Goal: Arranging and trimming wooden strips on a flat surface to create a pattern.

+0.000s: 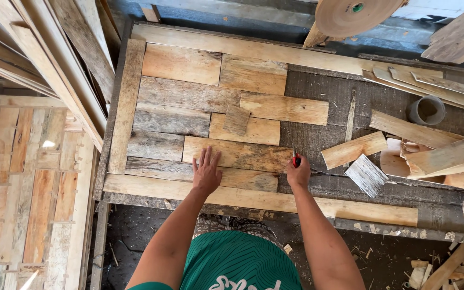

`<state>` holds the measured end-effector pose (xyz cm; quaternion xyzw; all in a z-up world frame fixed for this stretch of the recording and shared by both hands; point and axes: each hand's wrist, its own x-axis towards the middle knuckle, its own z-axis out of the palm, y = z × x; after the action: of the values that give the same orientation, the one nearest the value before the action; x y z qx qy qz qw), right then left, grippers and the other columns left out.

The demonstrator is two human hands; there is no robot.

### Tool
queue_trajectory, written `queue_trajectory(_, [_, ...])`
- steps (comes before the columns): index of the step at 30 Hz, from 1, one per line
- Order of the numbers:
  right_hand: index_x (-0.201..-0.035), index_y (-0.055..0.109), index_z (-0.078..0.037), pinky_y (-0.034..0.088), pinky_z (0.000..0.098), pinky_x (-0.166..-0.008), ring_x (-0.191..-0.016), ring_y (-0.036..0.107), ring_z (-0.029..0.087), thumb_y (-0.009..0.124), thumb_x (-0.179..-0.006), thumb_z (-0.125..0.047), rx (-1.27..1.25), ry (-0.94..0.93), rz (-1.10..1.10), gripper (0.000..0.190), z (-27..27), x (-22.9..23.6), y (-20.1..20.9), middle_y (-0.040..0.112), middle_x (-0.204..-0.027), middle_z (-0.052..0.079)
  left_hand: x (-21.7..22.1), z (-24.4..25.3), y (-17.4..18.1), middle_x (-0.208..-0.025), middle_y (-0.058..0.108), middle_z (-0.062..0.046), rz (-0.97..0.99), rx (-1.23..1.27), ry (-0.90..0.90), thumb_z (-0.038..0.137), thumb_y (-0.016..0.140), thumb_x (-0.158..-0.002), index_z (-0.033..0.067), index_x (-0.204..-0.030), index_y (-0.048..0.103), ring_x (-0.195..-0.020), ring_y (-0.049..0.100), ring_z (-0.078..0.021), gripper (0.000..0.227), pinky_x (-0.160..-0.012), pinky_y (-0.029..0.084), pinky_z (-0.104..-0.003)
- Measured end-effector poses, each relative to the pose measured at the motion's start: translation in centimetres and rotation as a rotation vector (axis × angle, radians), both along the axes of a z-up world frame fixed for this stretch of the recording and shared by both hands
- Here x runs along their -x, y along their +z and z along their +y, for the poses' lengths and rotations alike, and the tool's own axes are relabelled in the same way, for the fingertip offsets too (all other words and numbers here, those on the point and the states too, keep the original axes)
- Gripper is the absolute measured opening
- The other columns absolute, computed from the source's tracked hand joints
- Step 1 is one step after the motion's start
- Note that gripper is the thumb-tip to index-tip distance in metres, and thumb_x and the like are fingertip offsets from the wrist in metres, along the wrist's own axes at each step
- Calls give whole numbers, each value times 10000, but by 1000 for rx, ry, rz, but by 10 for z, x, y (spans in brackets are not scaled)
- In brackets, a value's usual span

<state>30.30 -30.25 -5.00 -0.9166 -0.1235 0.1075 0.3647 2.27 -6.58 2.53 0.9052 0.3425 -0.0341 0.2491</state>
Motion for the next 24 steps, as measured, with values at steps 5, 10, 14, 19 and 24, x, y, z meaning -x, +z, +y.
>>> queue_trajectory(5, [-1222, 662, -19, 558, 404, -866, -951, 702, 275, 787, -896, -219, 28, -15, 70, 402, 3, 2, 16, 679, -1115, 153, -9, -2, 12, -1722, 92, -143, 96, 2, -8, 289, 619, -907, 220, -1609, 282, -1592, 51, -343, 782, -1242, 79, -630])
queue_trajectory(10, [-1232, 663, -18, 553, 411, -844, -915, 704, 277, 766, -931, -224, 33, -49, 87, 380, -1, 4, 19, 708, -1056, 151, -35, -13, 16, -1727, 62, -175, 209, 7, -46, 295, 566, -918, 180, -1599, 283, -1594, 37, -343, 746, -1244, 62, -631])
queue_trajectory(14, [-1230, 662, -22, 553, 395, -834, -905, 712, 250, 754, -922, -228, -9, -54, 106, 382, -10, -1, 6, 737, -1038, 137, -62, -25, 5, -1718, 105, -168, 50, 33, -112, 277, 568, -941, 180, -1586, 313, -1587, 74, -363, 701, -1243, 108, -632])
queue_trajectory(19, [-1218, 666, -30, 554, 381, -824, -898, 714, 239, 752, -912, -230, -48, -59, 105, 375, -14, -1, -1, 740, -1026, 137, -100, -33, -9, -1736, 139, -119, -20, -21, -190, 298, 573, -1019, 176, -1602, 301, -1601, 116, -352, 655, -1227, 174, -655])
queue_trajectory(24, [-1136, 703, -39, 553, 377, -809, -871, 710, 253, 764, -899, -217, -39, -53, 107, 303, -15, -1, -2, 730, -1004, 141, -124, -29, 10, -1735, 84, -64, 171, -42, -299, 391, 632, -991, 214, -1658, 160, -1587, 122, -295, 836, -1195, 261, -648])
